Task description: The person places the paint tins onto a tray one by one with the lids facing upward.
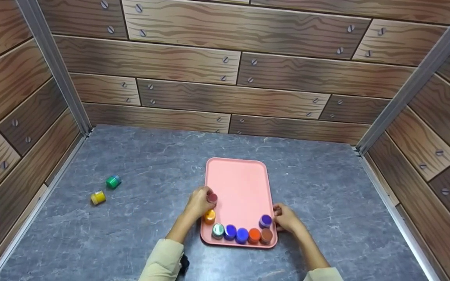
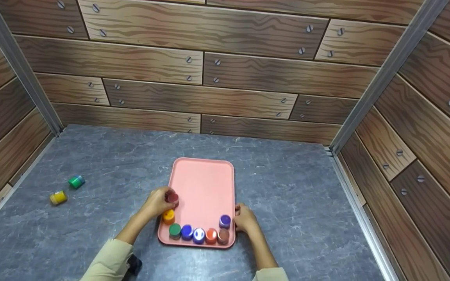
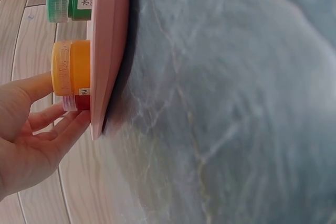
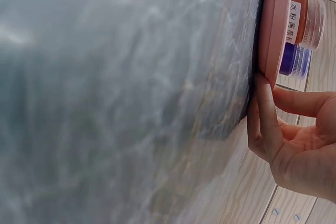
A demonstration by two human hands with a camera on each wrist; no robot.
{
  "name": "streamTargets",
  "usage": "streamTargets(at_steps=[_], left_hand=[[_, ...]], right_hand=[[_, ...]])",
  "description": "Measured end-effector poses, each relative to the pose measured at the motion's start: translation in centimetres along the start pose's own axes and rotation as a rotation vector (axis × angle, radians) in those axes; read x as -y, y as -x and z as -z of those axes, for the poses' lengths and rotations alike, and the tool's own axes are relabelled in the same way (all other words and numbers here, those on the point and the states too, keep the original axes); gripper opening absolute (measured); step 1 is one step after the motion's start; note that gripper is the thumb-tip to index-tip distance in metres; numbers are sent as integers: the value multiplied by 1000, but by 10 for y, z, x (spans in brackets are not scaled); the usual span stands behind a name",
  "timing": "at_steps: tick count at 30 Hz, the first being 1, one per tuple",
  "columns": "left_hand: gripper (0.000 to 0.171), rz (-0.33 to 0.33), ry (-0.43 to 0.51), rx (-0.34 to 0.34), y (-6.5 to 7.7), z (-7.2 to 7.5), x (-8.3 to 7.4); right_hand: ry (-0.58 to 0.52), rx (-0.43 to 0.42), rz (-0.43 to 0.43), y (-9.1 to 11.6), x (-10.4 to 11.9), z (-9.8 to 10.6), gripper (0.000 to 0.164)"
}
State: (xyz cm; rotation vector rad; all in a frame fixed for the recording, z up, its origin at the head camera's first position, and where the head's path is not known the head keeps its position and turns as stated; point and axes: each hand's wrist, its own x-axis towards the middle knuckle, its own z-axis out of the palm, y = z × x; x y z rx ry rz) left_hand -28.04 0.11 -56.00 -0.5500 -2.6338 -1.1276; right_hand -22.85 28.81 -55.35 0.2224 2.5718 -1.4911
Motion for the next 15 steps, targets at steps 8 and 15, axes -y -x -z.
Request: streamTargets(at_steps=[8, 15], left_hand=[[34, 21, 39, 62, -1, 5, -3], [36, 20, 97, 88, -4, 14, -3]], right_hand=[[-3, 0, 2, 1, 2, 1, 35], [8, -2, 2, 0, 1, 1, 35]])
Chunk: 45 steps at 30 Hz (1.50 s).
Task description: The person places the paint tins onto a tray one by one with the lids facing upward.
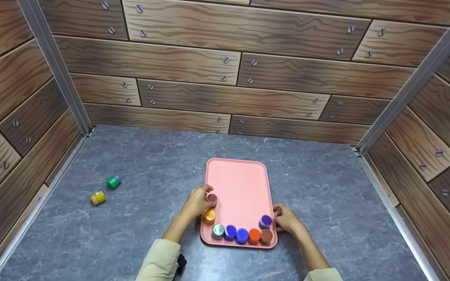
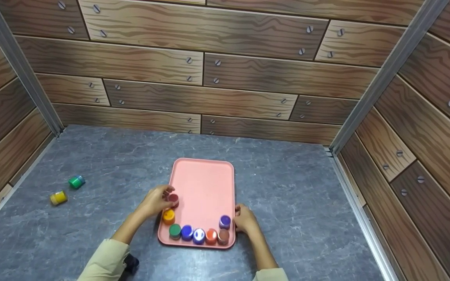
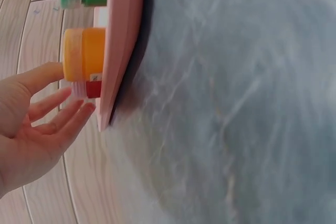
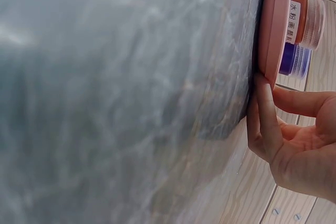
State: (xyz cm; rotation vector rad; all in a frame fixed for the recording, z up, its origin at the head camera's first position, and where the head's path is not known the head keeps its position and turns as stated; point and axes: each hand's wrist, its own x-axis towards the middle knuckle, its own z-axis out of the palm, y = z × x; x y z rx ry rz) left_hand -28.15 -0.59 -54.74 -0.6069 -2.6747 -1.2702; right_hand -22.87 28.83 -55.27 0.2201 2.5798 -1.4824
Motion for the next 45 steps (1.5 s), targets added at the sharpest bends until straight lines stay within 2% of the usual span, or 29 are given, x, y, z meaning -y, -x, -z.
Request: streamTargets(at_steps=[3, 6, 12, 19, 24, 27, 33, 35, 40, 45], left_hand=[[34, -17, 11, -15, -2, 8, 1], [32, -56, -18, -54, -4, 18, 3], [31, -90, -72, -129, -4, 45, 10], [32, -37, -126, -189, 0, 82, 22], [31, -2, -164, -247, 7, 107, 40], [30, 36, -177, -290, 15, 122, 53], [34, 222, -233, -314, 37, 151, 79], [36, 262, -257, -332, 44, 158, 88], [48, 341, -321, -382, 63, 172, 110], [52, 429, -345, -364, 83, 179, 127]], right_hand=[[-1, -3, 8, 0, -1, 0, 34], [-5, -4, 5, -1, -1, 0, 35], [-8, -8, 2, -1, -2, -1, 35], [-1, 6, 8, 0, 0, 0, 36], [6, -2, -1, -1, 1, 0, 35], [15, -7, 1, -1, 0, 0, 34], [16, -8, -5, 0, -1, 0, 34], [16, -8, -2, 0, 0, 0, 34], [21, -9, 3, 0, 0, 0, 33], [30, -10, 2, 0, 0, 0, 33]])
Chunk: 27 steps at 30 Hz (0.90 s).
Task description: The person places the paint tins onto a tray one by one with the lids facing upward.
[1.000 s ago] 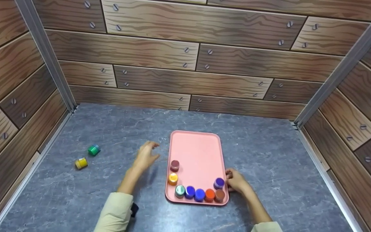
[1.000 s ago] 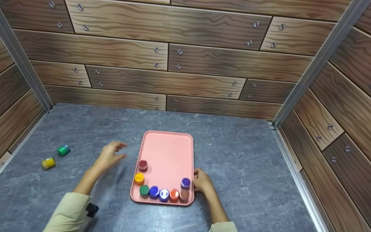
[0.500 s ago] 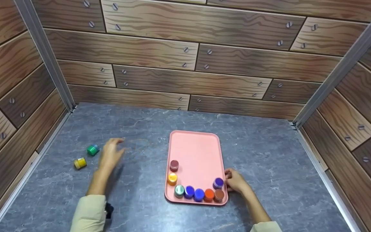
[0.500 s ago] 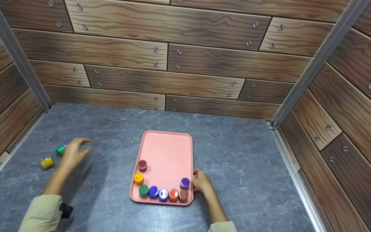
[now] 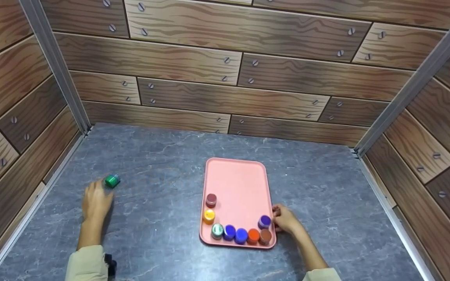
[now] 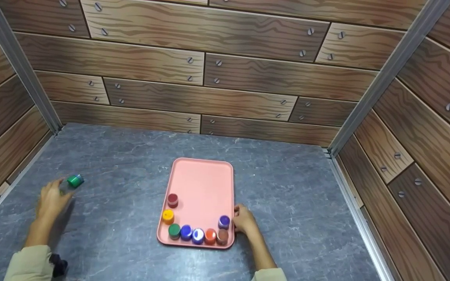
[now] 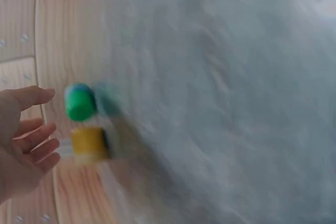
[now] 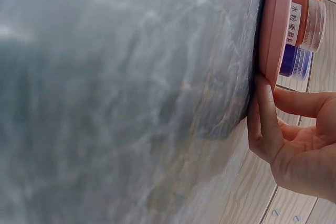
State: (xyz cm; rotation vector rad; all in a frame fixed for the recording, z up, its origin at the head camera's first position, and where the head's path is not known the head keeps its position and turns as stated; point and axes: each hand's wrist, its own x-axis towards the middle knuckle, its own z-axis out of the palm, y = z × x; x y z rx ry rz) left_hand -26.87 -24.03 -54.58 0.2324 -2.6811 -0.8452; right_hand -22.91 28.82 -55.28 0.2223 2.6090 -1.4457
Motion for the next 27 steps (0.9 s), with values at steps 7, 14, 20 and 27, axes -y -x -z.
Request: streamTargets(at_steps=[7, 14, 20, 27], left_hand=[[48, 103, -14, 119, 7, 1, 20], [42, 107, -1, 64, 8, -3, 25], [38, 124, 12, -29, 11, -4, 25], [40, 169, 42, -47, 15, -4, 25]], right_hand=[[-22, 11, -1, -1, 0, 0, 34], [-17, 4, -6, -1, -1, -1, 33], [-16, 6, -8, -1, 0, 0, 34], [-10, 6, -18, -1, 0, 0, 34]])
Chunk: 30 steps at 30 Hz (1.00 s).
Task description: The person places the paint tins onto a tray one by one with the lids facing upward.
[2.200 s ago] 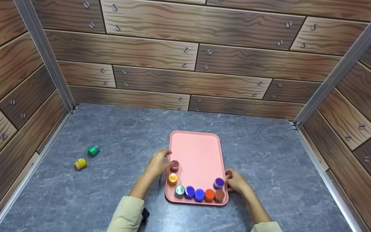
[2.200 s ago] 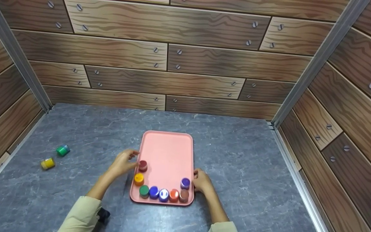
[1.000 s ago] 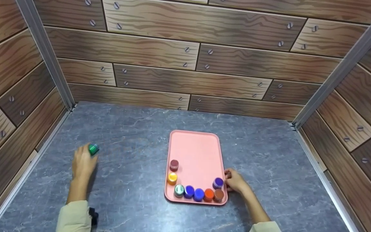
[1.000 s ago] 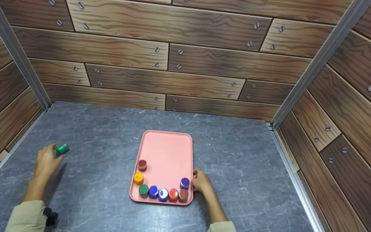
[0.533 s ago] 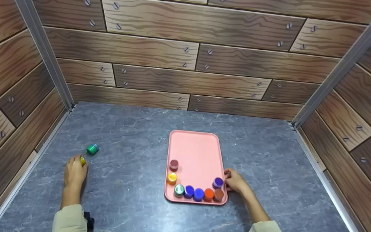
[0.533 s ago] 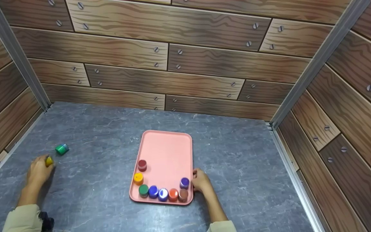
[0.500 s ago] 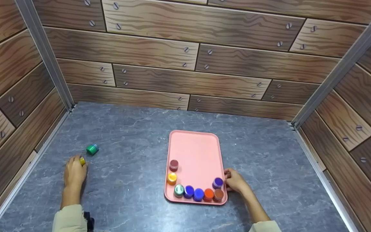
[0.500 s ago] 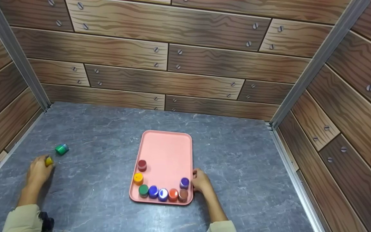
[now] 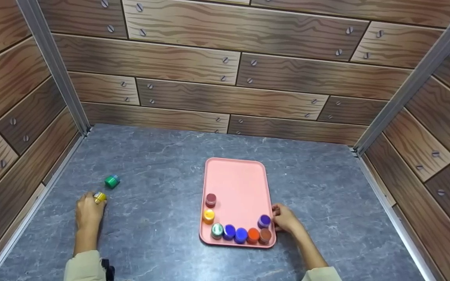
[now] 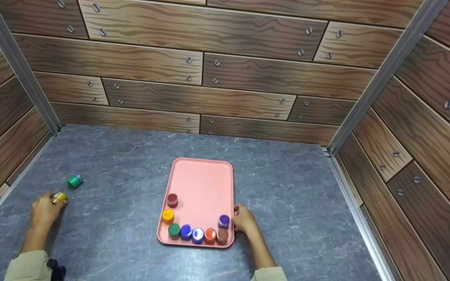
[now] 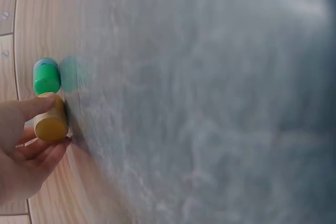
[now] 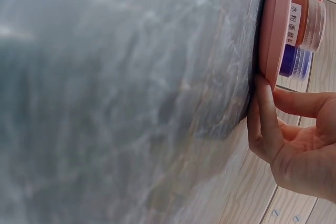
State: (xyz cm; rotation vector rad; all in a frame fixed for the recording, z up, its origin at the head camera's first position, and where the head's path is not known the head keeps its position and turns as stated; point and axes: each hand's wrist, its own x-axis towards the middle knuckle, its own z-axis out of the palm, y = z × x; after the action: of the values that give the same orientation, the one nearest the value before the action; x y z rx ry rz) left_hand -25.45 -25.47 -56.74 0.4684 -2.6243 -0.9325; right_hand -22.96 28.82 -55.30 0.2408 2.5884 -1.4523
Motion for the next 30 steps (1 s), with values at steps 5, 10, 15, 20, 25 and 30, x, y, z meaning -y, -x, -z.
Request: streamTargets(at_steps=[5, 10, 15, 20, 25, 30], left_hand=[[41, 50, 4, 50, 1, 2, -3], [36, 12, -61, 114, 2, 4, -6], [42, -58, -194, 131, 1, 3, -12], [34, -125, -259, 34, 3, 0, -17], [20, -140, -173, -16, 7, -2, -19], [14, -99, -97, -14, 8, -4, -20]], right_hand=[[-9, 3, 11, 1, 0, 0, 35], [-1, 1, 25, 2, 1, 0, 36], [13, -13, 22, 2, 2, 0, 35], [6, -13, 26, 1, -1, -1, 33], [4, -14, 43, 1, -1, -2, 32], [-14, 4, 60, -4, -6, 0, 32]])
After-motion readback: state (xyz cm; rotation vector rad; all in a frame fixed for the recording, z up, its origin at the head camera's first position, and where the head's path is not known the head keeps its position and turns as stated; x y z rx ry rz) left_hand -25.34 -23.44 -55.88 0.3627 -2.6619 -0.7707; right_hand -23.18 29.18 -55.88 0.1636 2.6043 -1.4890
